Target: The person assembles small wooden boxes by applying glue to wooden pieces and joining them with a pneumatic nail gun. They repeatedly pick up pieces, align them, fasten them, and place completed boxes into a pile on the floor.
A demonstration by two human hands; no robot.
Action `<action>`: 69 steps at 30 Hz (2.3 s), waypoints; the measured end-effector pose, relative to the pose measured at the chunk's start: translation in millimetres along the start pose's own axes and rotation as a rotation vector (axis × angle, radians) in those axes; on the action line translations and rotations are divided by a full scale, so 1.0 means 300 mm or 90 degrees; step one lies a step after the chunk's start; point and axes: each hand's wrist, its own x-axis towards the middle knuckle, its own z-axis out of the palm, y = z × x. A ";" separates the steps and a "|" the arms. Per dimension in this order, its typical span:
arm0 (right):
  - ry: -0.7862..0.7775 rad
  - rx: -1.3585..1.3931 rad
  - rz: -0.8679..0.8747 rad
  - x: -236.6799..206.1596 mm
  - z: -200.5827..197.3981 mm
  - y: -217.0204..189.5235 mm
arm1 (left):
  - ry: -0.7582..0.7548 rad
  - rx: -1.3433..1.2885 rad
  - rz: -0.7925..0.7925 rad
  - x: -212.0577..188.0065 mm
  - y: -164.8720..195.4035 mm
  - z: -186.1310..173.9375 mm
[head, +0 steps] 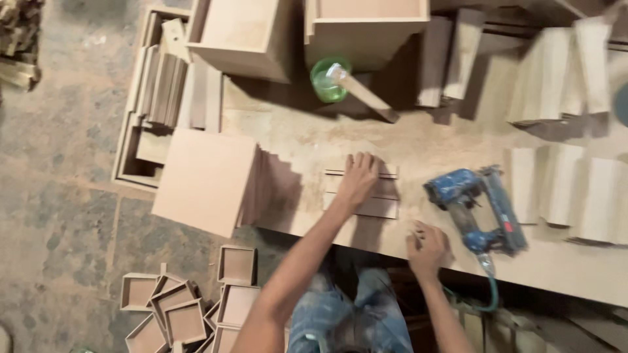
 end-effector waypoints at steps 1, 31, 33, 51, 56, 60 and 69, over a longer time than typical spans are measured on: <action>0.008 0.032 0.048 -0.004 0.009 -0.013 | 0.035 -0.060 -0.023 -0.028 -0.012 -0.054; -0.130 0.236 0.037 -0.112 0.379 -1.263 | 0.272 0.004 -0.639 -0.875 -0.813 -0.648; -0.124 0.224 0.035 -0.111 0.378 -1.273 | 0.282 0.024 -0.640 -0.878 -0.809 -0.649; -0.061 0.367 0.037 0.058 0.029 -0.533 | 0.281 -0.479 -0.354 -0.673 -0.307 -0.615; 0.034 0.157 -0.048 0.209 -0.049 -0.264 | 0.229 -0.519 -0.245 -0.419 -0.187 -0.361; 0.019 0.258 -0.010 0.233 0.021 -0.100 | 0.197 -0.544 -0.214 -0.338 -0.216 -0.116; -0.031 0.316 -0.083 0.178 0.087 0.019 | 0.246 -0.478 -0.080 -0.391 -0.212 0.021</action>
